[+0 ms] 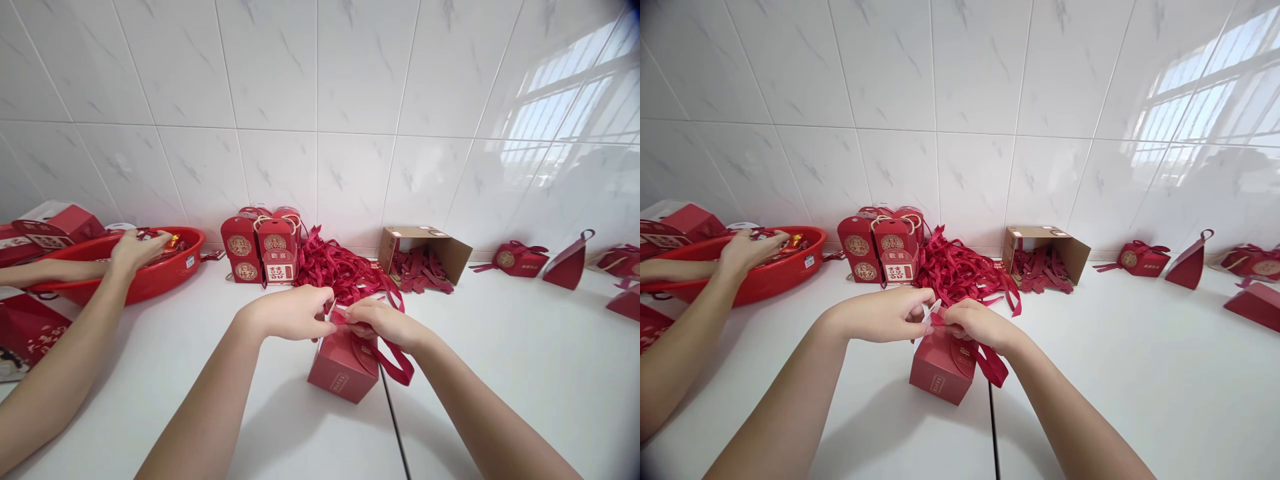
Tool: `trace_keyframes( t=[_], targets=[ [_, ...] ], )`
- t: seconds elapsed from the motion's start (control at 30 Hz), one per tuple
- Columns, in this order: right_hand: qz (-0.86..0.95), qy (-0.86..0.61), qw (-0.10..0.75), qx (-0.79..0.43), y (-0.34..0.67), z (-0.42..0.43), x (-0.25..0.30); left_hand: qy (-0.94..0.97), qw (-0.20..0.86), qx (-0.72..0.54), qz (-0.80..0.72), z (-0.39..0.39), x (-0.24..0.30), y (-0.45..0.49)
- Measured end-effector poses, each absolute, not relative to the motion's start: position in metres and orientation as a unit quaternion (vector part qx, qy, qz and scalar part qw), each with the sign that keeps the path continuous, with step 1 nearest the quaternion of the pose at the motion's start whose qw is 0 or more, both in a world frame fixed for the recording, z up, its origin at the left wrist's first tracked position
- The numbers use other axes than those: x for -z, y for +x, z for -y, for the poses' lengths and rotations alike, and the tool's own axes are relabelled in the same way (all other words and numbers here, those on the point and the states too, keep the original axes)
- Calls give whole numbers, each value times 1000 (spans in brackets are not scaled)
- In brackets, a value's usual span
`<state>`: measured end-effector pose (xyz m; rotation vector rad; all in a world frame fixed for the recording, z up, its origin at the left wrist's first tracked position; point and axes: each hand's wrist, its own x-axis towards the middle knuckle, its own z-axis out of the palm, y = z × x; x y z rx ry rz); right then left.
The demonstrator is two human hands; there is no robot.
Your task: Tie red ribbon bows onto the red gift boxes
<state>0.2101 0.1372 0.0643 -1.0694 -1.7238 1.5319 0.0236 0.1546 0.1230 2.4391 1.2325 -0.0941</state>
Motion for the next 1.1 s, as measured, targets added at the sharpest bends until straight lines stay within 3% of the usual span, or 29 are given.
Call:
trace_keyframes(
  t=[1.1],
  targets=[
    [636,-405,286,-592,208,-136,-65,870,221,45,-439,-152,-124,24]
  ],
)
